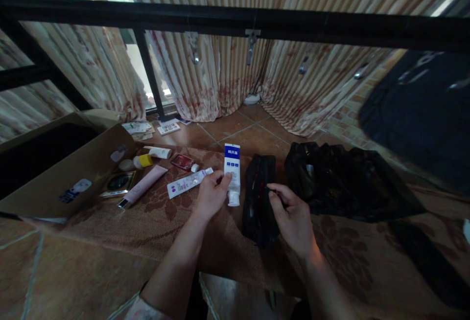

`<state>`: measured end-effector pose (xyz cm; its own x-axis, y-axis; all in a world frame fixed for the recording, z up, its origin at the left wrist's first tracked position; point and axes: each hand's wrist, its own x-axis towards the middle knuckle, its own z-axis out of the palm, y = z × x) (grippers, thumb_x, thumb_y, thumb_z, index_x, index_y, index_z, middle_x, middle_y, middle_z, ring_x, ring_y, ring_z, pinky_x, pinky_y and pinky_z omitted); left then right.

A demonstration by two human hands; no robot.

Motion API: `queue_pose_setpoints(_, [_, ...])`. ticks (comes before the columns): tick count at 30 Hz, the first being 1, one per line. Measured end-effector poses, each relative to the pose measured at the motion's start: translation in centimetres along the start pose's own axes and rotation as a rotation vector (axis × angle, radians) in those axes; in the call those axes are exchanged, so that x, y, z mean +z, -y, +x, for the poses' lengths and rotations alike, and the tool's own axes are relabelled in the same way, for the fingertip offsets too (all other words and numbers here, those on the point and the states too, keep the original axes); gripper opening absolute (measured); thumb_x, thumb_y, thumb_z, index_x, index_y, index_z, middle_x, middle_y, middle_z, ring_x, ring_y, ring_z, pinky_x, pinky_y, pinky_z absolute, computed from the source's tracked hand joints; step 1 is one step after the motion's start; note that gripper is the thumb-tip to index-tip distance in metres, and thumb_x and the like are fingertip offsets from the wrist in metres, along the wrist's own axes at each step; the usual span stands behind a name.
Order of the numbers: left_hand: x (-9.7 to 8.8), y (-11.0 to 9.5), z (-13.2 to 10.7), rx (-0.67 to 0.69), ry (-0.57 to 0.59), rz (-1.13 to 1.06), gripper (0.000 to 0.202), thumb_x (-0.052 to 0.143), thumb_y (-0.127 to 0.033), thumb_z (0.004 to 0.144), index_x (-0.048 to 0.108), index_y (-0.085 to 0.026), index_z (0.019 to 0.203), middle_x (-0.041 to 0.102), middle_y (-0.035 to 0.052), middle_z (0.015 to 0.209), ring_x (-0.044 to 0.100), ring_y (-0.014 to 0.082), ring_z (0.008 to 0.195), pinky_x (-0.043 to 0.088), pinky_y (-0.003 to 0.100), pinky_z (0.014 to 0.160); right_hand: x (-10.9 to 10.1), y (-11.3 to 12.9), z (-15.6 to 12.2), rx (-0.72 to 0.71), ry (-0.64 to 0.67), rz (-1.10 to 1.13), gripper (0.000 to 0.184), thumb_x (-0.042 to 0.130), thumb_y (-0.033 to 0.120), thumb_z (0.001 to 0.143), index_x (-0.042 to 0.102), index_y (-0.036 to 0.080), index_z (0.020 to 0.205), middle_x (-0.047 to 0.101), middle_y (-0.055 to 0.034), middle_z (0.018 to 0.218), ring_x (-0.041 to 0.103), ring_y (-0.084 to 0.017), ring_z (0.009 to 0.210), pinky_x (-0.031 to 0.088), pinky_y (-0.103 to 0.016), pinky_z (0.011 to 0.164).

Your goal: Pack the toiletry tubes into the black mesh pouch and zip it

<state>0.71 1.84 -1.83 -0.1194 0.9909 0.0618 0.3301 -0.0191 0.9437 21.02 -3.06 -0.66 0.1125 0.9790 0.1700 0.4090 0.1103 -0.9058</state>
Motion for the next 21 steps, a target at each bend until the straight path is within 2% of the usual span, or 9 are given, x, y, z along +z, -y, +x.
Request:
queue_pose_setpoints(9, [0.04, -0.04, -0.05, 0.015, 0.021, -0.002, 0.036, 0.053, -0.046, 0.086, 0.054, -0.019, 0.063, 0.049, -0.0045, 0.052, 0.047, 0.0116, 0.053, 0.034, 0.023, 0.052, -0.12, 0.51, -0.14, 0.012, 0.017, 0.009, 0.032, 0.055, 0.043, 0.091, 0.069, 0.021, 0.11, 0.073, -0.0029, 0.077, 0.069, -0.021, 0.075, 0.052, -0.028, 0.062])
queue_pose_setpoints(14, [-0.01, -0.05, -0.02, 0.025, 0.035, 0.088, 0.033, 0.051, -0.042, 0.086, 0.064, -0.017, 0.07, 0.059, -0.0018, 0.061, 0.052, 0.0133, 0.06, 0.039, 0.024, 0.058, -0.02, 0.36, -0.1, 0.004, 0.011, 0.002, 0.033, 0.054, 0.043, 0.091, 0.069, 0.02, 0.11, 0.074, -0.0033, 0.081, 0.069, -0.02, 0.072, 0.051, -0.027, 0.06])
queue_pose_setpoints(21, [-0.3, -0.87, -0.32, -0.01, 0.097, 0.296, 0.027, 0.051, -0.033, 0.088, 0.068, -0.017, 0.076, 0.067, 0.0011, 0.069, 0.059, 0.0154, 0.067, 0.043, 0.025, 0.064, 0.03, 0.46, -0.15, -0.019, -0.004, 0.001, 0.033, 0.054, 0.042, 0.091, 0.069, 0.02, 0.11, 0.075, -0.0039, 0.081, 0.069, -0.02, 0.072, 0.051, -0.027, 0.059])
